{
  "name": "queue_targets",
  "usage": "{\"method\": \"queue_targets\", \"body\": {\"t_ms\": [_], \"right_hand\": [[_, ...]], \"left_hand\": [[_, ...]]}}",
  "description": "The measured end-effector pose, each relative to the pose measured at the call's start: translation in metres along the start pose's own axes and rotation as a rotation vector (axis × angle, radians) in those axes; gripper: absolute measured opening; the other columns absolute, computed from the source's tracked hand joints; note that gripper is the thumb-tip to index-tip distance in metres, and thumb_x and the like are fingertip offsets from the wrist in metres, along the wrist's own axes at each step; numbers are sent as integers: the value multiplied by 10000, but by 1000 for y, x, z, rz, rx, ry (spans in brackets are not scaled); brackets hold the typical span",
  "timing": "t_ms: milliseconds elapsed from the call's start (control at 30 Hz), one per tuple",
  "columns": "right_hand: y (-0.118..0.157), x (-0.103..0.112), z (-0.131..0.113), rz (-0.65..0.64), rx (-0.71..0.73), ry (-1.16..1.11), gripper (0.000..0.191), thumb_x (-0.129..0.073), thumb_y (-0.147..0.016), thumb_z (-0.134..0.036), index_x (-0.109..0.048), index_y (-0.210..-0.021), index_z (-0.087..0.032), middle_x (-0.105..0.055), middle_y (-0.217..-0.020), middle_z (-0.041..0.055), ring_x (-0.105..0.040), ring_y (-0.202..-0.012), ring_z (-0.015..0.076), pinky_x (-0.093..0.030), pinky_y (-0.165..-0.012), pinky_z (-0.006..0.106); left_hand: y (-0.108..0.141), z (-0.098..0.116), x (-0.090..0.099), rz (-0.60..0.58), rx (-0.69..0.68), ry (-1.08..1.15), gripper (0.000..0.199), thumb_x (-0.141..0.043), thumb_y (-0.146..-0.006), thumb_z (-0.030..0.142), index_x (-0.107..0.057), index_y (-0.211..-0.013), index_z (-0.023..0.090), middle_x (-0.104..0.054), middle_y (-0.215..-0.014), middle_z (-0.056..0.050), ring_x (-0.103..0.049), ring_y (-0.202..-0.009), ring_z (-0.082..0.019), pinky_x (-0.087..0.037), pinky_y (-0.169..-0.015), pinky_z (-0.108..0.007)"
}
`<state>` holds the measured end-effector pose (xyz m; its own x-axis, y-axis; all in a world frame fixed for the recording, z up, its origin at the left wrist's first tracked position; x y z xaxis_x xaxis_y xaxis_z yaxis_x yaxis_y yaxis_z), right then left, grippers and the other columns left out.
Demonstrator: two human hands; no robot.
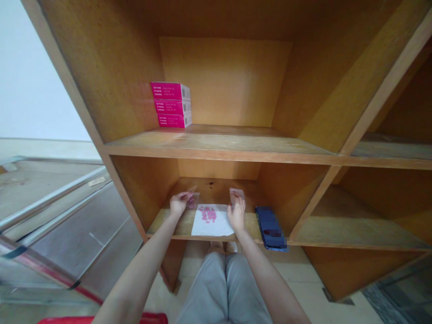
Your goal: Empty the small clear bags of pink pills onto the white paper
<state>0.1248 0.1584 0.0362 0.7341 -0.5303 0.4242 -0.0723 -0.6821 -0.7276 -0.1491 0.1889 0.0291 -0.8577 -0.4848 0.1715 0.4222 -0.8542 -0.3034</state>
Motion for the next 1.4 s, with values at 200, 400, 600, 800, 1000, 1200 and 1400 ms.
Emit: {"method": "queue_targets", "body": {"t_ms": [200, 400, 600, 800, 1000, 1200, 1400], "right_hand": [[0, -1, 2, 6, -4, -16, 413, -384, -720, -93, -467, -1121, -150, -493, -1154, 116, -402, -1113, 217, -308, -945, 421], [1, -2, 2, 3, -9, -18, 403, -384, -719, -91, -482, -1105, -150, -504, -1137, 121, -411, -1100, 223, -317, -931, 426], [1, 2, 2, 21, 8, -52, 369, -394, -727, -102, -504, -1075, -153, -521, -1115, 120, -428, -1086, 224, -321, -921, 432], [-8, 8, -19, 9, -44, -315, 252, -411, -785, -188, -549, -996, -181, -574, -1044, 91, -489, -1030, 206, -352, -901, 406], [-15, -23, -41, -216, -361, -833, 193, -534, -729, -318, -577, -851, -175, -630, -768, 39, -584, -699, 158, -465, -650, 277], [-12, -33, -38, -230, -517, -920, 153, -573, -673, -320, -591, -726, -178, -590, -579, -6, -535, -513, 133, -442, -527, 252], [-9, -29, -42, -223, -545, -937, 156, -580, -660, -320, -599, -712, -173, -596, -571, -3, -527, -503, 129, -427, -522, 247]], "left_hand": [[-11, 7, 20, 157, 58, 419, 145, -672, -584, 196, -654, -720, 148, -674, -706, -38, -605, -668, -140, -457, -736, -302], [-2, 21, 12, 75, 252, 868, 144, -627, -604, 60, -594, -697, 164, -644, -674, 1, -608, -651, -122, -474, -710, -302], [22, 41, -5, -50, 386, 1065, 153, -461, -716, 9, -536, -686, 139, -661, -778, -76, -633, -729, -187, -508, -684, -392], [49, 47, -18, -197, 474, 1108, 178, -429, -735, 19, -567, -792, 115, -664, -799, -96, -637, -712, -188, -523, -681, -404], [67, 42, -31, -280, 551, 1063, 148, -450, -752, 74, -574, -823, 111, -666, -837, -108, -637, -746, -181, -517, -725, -374], [75, 40, -27, -248, 460, 920, 97, -559, -724, 193, -562, -809, 147, -661, -852, -81, -624, -833, -189, -498, -775, -370], [76, 37, -17, -124, 364, 808, 196, -679, -620, 229, -511, -696, 163, -615, -713, 9, -598, -645, -105, -505, -610, -237]]}}
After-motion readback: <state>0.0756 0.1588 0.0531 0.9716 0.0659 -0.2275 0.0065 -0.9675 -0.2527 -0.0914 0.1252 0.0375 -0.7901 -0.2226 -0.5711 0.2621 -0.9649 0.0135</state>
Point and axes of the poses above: each hand's wrist, its own y-axis away from the middle knuckle, its own x-axis out of the back of the hand, z = x × y, the point moved 6 cm from there along -y, towards the middle knuckle
